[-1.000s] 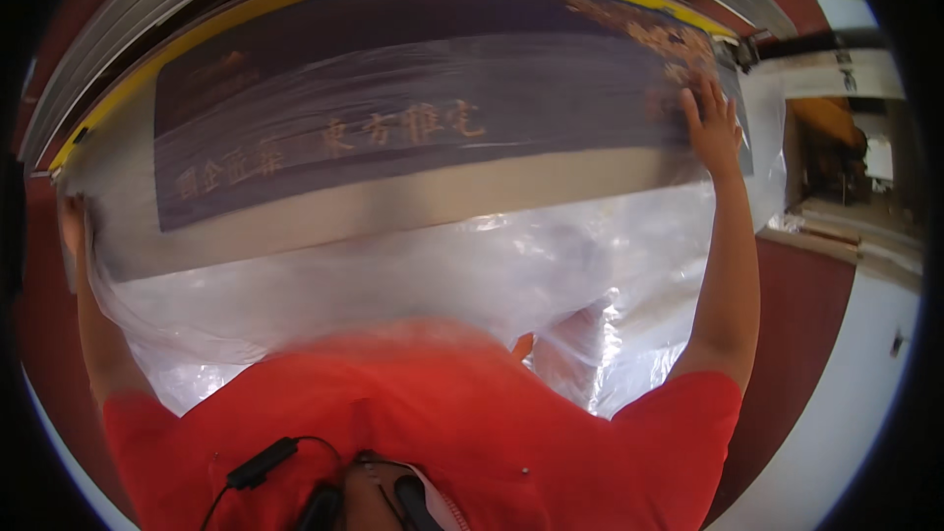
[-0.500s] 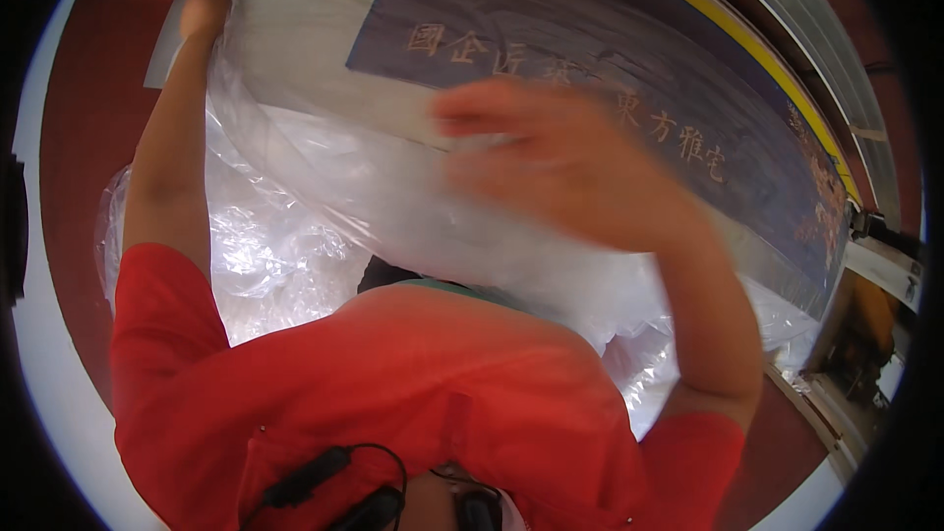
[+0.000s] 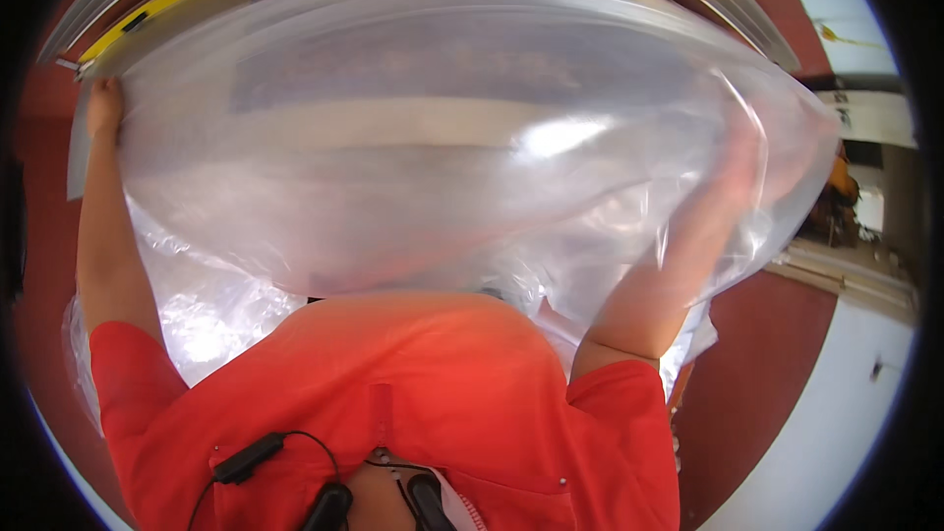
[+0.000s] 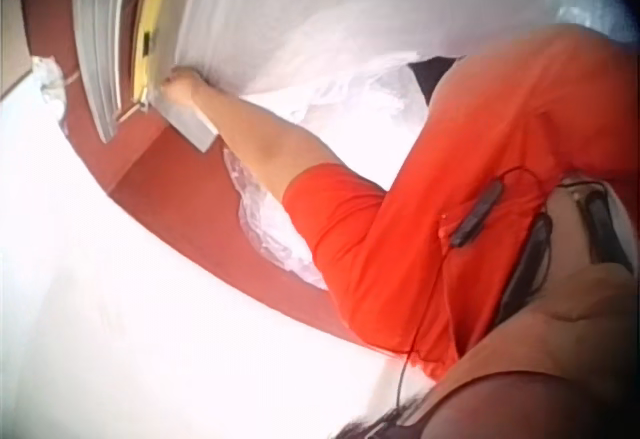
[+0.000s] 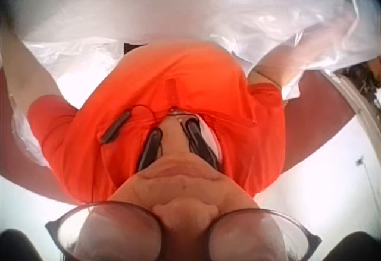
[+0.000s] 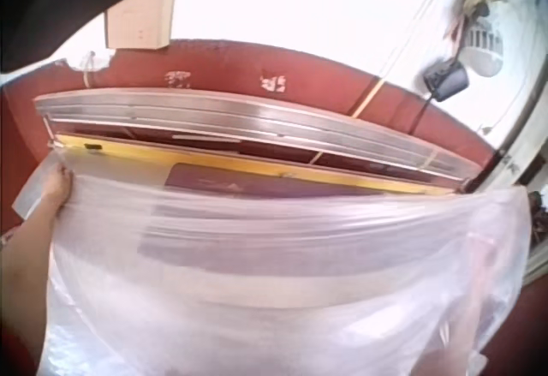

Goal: The person wraps a large, rectangular sign with a clear plastic sheet. They repeatedly smooth the plastic over the surface, lift and reposition the sheet to cover the edges, and tuck the plastic into the frame of the sign.

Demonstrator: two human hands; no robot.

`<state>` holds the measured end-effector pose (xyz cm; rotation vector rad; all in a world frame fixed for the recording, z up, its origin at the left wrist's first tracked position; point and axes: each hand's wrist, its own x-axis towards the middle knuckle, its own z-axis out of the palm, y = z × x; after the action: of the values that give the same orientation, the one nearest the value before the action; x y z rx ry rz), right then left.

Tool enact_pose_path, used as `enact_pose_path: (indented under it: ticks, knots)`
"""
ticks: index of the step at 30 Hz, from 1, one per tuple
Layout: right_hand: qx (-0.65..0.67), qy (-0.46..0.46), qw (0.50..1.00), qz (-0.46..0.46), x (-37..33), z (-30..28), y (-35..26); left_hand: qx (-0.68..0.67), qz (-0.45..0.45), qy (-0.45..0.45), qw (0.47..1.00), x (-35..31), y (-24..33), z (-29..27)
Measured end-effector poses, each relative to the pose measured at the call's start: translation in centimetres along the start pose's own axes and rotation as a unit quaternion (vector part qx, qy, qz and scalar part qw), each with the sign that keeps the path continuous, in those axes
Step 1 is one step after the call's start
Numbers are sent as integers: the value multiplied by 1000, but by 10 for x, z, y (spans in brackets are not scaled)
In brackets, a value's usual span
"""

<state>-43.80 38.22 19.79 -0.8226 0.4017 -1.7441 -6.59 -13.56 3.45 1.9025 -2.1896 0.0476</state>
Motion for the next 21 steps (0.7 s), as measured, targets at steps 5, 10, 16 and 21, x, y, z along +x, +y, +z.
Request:
enact_pose_path:
  ticks: [5, 10, 16, 21]
  knots:
    - [43, 129, 984, -119, -71, -33, -49, -23, 34, 36, 999, 12, -39, 14]
    - [-459, 421, 769, -140, -150, -45, -152, -27, 87, 64, 994, 58, -69, 57]
    - [-780, 506, 299, 216, -198, -128, -125, -36, 108, 74, 991, 65, -94, 63]
    - [-917, 252, 52, 304, -150, -120, -112, -26, 105, 69, 992, 69, -104, 62]
